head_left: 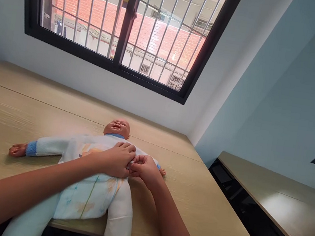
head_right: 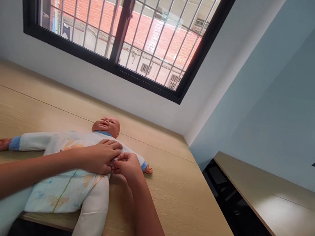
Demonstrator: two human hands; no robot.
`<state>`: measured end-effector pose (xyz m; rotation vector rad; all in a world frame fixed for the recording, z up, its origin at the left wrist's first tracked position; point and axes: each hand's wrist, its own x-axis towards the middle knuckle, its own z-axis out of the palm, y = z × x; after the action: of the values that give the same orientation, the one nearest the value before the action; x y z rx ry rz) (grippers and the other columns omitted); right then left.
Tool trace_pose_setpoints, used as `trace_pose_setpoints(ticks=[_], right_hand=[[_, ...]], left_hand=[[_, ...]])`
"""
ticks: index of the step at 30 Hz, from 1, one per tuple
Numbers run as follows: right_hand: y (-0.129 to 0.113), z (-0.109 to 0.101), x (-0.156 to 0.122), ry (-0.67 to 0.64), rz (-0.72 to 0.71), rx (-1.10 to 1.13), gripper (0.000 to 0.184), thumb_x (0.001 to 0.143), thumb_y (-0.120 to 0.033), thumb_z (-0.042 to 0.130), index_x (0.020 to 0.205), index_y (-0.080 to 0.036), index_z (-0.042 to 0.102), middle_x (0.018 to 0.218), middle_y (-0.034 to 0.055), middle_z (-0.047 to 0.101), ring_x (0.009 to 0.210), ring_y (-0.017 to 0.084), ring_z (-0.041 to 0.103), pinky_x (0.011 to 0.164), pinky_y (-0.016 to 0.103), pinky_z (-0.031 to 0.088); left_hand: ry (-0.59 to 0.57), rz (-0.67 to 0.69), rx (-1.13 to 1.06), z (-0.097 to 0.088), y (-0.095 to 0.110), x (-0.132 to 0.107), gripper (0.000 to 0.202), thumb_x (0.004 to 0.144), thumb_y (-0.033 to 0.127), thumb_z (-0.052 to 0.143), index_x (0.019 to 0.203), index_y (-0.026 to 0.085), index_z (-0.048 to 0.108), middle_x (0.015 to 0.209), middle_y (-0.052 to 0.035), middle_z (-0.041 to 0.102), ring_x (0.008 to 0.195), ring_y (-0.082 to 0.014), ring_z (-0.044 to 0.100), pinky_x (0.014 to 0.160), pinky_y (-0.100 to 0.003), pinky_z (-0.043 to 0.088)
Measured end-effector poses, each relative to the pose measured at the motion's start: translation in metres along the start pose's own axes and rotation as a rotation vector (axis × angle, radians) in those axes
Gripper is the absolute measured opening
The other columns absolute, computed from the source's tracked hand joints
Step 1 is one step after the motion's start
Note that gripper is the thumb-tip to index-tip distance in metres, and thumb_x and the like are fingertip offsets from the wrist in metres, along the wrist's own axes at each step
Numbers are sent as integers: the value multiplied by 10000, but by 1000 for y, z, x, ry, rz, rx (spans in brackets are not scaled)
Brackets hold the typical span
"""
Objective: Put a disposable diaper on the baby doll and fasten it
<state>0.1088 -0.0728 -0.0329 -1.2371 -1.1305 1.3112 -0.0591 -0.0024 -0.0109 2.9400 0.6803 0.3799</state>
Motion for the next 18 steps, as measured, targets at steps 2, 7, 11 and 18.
trace_pose_setpoints(ticks=[2, 7, 11, 18], right_hand=[[0, 6, 1, -24, -16, 0, 268, 546, -207, 785, 735, -160, 601, 673, -13, 642, 641, 143, 628, 680, 304, 535], [-4, 15, -2, -113, -73, 48, 209, 590, -229, 752, 758, -145, 662, 724, -1, 644, 670, 123, 570, 694, 280, 494], [-6, 14, -5, -110, -118, 28, 214, 629, -280, 769, 771, -152, 674, 786, 25, 680, 722, 144, 592, 708, 282, 491], [5, 13, 1, -6, -148, -234, 455, 725, -594, 782, 743, -190, 573, 666, -8, 582, 604, 131, 515, 602, 282, 426]], left_hand=[[0, 7, -9, -1, 1, -1, 228, 791, 337, 659, 968, 195, 677, 1229, -138, 644, 1204, -352, 572, 1091, -525, 419], [8, -2, -54, -6, 2, -2, 265, 767, 348, 695, 973, 197, 625, 1122, -107, 658, 1114, -324, 584, 1012, -482, 471], [21, -4, -76, -13, 3, -1, 228, 748, 288, 695, 943, 203, 611, 1076, -84, 662, 1071, -301, 593, 999, -453, 481], [96, -116, -91, -37, 25, -62, 227, 900, 263, 585, 1110, 210, 653, 1234, -115, 658, 1231, -331, 568, 1095, -519, 440]])
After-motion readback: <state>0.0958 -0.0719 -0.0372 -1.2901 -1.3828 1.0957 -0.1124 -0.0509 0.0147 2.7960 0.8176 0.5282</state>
